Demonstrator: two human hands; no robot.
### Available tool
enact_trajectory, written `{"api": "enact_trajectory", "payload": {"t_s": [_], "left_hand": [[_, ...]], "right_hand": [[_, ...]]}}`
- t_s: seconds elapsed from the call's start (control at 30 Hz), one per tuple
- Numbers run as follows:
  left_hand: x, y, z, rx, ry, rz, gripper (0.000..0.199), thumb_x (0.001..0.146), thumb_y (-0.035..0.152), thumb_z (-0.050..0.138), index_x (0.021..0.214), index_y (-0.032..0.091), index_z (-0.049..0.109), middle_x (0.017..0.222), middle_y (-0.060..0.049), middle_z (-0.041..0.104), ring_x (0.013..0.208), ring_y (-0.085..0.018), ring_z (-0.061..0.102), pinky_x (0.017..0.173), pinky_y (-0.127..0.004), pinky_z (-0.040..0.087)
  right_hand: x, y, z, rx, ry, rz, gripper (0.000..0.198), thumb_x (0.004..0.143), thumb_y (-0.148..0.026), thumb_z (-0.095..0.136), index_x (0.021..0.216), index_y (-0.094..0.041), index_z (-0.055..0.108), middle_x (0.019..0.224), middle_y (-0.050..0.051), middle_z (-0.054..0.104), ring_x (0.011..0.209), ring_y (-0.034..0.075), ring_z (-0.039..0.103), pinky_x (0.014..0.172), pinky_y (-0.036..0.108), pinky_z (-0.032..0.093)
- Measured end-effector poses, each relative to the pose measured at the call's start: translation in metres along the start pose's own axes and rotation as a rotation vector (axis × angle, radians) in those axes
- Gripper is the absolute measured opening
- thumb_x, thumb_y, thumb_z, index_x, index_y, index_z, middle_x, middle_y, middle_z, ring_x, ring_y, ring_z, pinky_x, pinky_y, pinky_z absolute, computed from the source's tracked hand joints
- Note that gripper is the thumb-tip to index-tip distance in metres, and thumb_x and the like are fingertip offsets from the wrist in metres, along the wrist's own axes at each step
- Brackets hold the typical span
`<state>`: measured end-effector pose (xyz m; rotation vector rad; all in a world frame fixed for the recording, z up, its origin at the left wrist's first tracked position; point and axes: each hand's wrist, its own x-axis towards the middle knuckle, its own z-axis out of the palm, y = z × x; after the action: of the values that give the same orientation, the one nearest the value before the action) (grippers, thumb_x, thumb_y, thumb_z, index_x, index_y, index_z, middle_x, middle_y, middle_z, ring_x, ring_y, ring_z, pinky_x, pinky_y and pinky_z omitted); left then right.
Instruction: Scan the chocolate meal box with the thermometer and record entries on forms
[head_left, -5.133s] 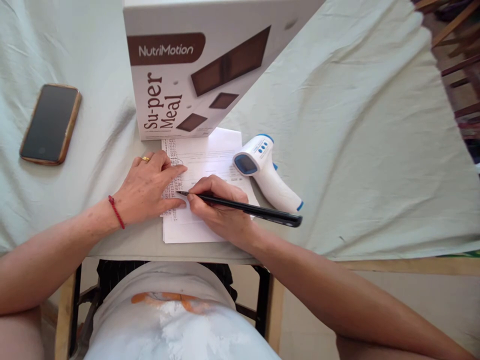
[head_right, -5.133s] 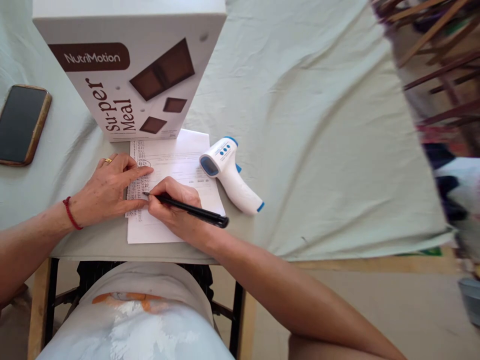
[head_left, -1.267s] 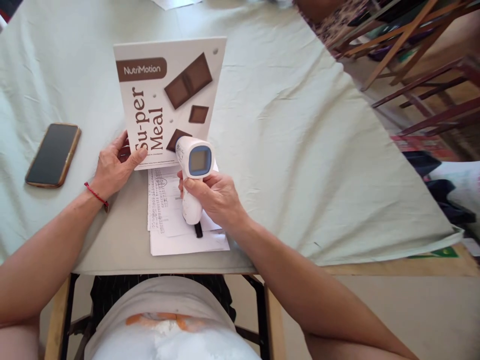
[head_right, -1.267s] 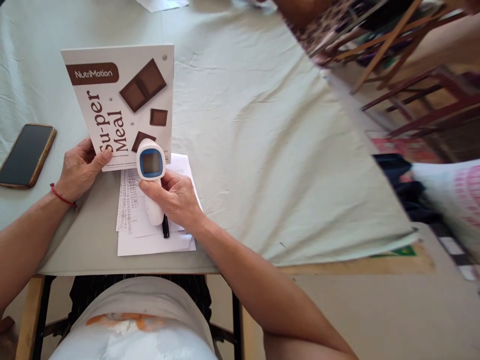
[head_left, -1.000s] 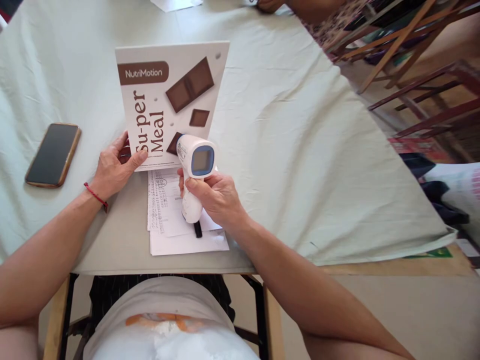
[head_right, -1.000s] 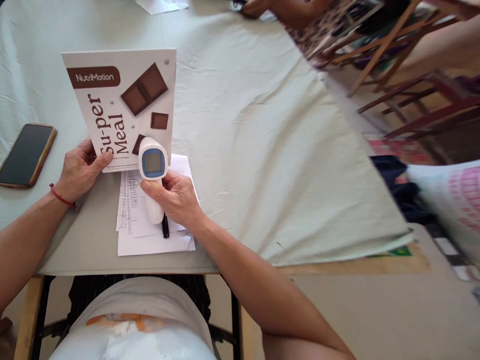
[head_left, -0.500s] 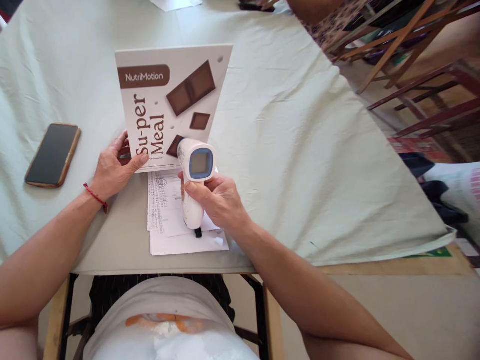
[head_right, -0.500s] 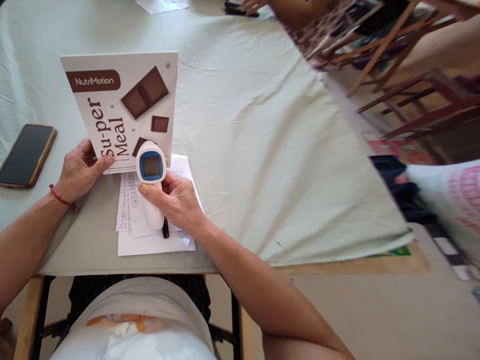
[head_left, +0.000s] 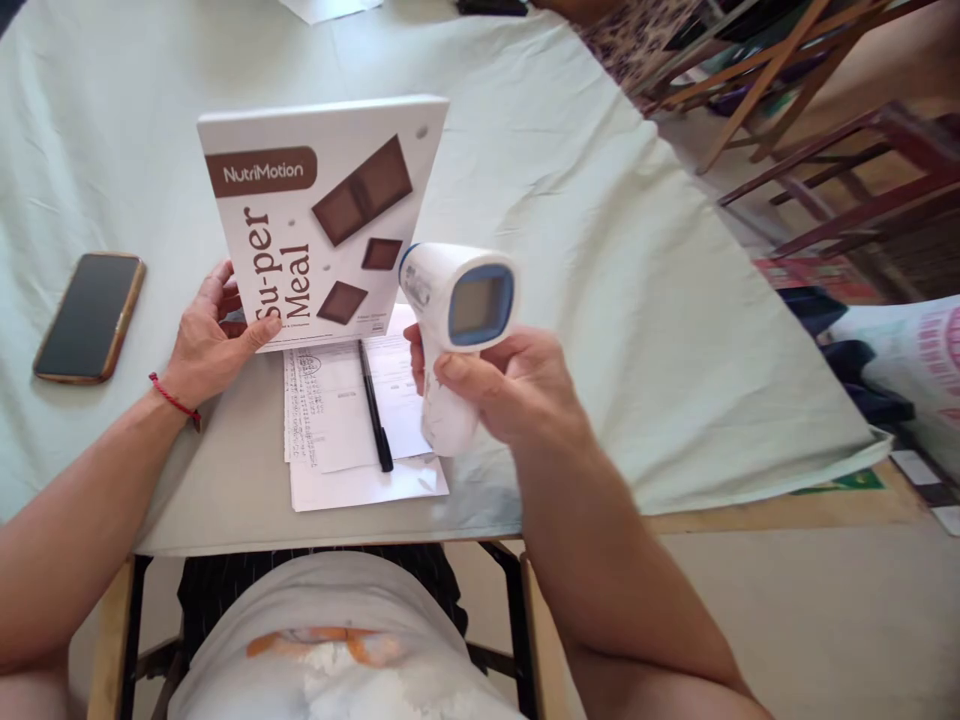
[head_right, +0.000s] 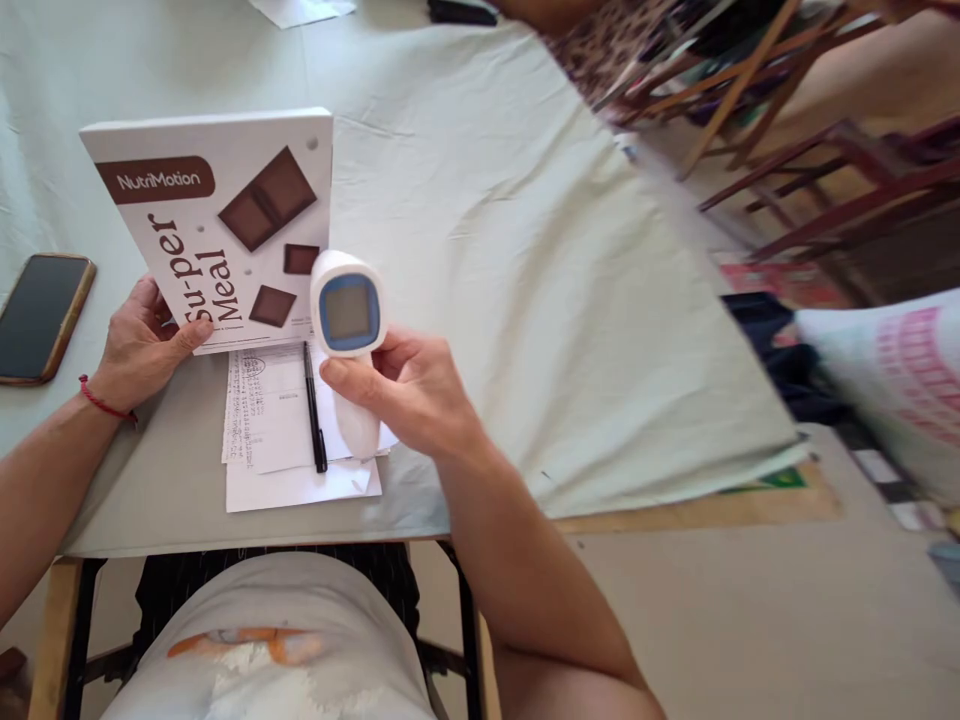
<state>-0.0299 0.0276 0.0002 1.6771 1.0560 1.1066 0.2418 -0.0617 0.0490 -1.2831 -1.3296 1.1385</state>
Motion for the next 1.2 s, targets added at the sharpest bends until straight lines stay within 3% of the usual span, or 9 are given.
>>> {"api": "enact_trajectory", "payload": {"t_s": [0.27, 0.4, 0.57, 0.67, 0.83, 0.9, 1.0, 1.1, 1.2], "left_hand": [[0.0, -0.007, 0.001, 0.016, 0.025, 0.062, 0.085, 0.072, 0.061, 0.084, 0.141, 0.028, 0.045, 0.131, -0.012, 0.064, 0.121, -0.03, 0.065, 0.09, -0.041, 0.062], [0.002, -0.008, -0.004, 0.089, 0.106, 0.158, 0.087, 0.07, 0.063, 0.085, 0.141, 0.033, 0.044, 0.137, -0.01, 0.06, 0.125, -0.03, 0.06, 0.094, -0.044, 0.058], [0.01, -0.015, -0.013, 0.122, 0.158, 0.101, 0.083, 0.069, 0.067, 0.083, 0.137, 0.036, 0.046, 0.139, -0.009, 0.059, 0.126, -0.032, 0.059, 0.091, -0.046, 0.057], [0.011, -0.017, -0.015, 0.143, 0.213, 0.063, 0.075, 0.066, 0.065, 0.085, 0.126, 0.032, 0.053, 0.13, -0.008, 0.063, 0.118, -0.03, 0.063, 0.084, -0.043, 0.059], [-0.004, 0.002, -0.011, 0.317, 0.412, 0.134, 0.039, 0.076, 0.055, 0.08, 0.086, 0.026, 0.056, 0.084, -0.001, 0.061, 0.078, -0.021, 0.062, 0.064, -0.037, 0.054], [-0.012, 0.014, -0.005, 0.38, 0.362, 0.21, 0.032, 0.085, 0.049, 0.072, 0.077, 0.025, 0.053, 0.073, 0.0, 0.056, 0.065, -0.017, 0.056, 0.06, -0.035, 0.051], [-0.022, 0.024, 0.003, 0.461, 0.101, 0.335, 0.021, 0.089, 0.037, 0.067, 0.077, 0.024, 0.056, 0.07, 0.001, 0.058, 0.057, -0.015, 0.051, 0.056, -0.034, 0.047], [-0.027, 0.022, 0.011, 0.524, -0.191, 0.392, 0.009, 0.088, 0.031, 0.066, 0.09, 0.022, 0.065, 0.085, -0.004, 0.066, 0.076, -0.021, 0.064, 0.071, -0.037, 0.054], [-0.031, 0.018, 0.017, 0.627, -0.389, 0.351, 0.022, 0.086, 0.033, 0.065, 0.103, 0.02, 0.07, 0.111, -0.011, 0.066, 0.107, -0.03, 0.063, 0.096, -0.047, 0.051]], "right_hand": [[0.014, 0.015, -0.045, -0.944, 0.044, 0.04, 0.036, 0.072, -0.05, 0.079, 0.058, -0.024, 0.059, 0.05, -0.002, 0.05, 0.047, 0.012, 0.038, 0.048, 0.03, 0.026], [0.015, 0.03, -0.045, -1.111, 0.048, 0.014, 0.04, 0.073, -0.055, 0.078, 0.059, -0.023, 0.06, 0.054, 0.0, 0.053, 0.049, 0.013, 0.041, 0.049, 0.029, 0.025], [0.008, 0.032, -0.029, -1.118, 0.239, -0.25, 0.029, 0.082, -0.047, 0.073, 0.096, -0.021, 0.072, 0.09, 0.01, 0.069, 0.078, 0.023, 0.061, 0.059, 0.032, 0.041], [0.004, 0.032, -0.009, -1.009, 0.054, -0.416, 0.019, 0.096, -0.026, 0.055, 0.107, -0.022, 0.071, 0.09, 0.008, 0.069, 0.078, 0.02, 0.062, 0.068, 0.033, 0.048], [0.0, 0.036, 0.011, -1.112, -0.323, -0.519, 0.043, 0.092, -0.002, 0.046, 0.12, -0.024, 0.07, 0.097, 0.01, 0.066, 0.079, 0.019, 0.057, 0.066, 0.031, 0.044], [0.0, 0.035, 0.011, -1.132, -0.361, -0.539, 0.039, 0.091, -0.001, 0.049, 0.112, -0.024, 0.073, 0.097, 0.01, 0.065, 0.079, 0.018, 0.056, 0.064, 0.031, 0.04], [0.0, 0.031, 0.009, -1.13, -0.445, -0.589, 0.027, 0.094, -0.007, 0.05, 0.098, -0.021, 0.072, 0.088, 0.008, 0.065, 0.074, 0.017, 0.054, 0.064, 0.031, 0.037], [-0.001, 0.027, 0.011, -1.053, -0.479, -0.647, 0.019, 0.093, -0.012, 0.051, 0.086, -0.02, 0.067, 0.076, 0.005, 0.063, 0.067, 0.016, 0.054, 0.065, 0.032, 0.038], [-0.009, 0.024, 0.021, -0.739, -0.342, -0.634, 0.013, 0.087, -0.016, 0.054, 0.078, -0.023, 0.059, 0.068, 0.001, 0.06, 0.06, 0.014, 0.053, 0.06, 0.031, 0.041]]}}
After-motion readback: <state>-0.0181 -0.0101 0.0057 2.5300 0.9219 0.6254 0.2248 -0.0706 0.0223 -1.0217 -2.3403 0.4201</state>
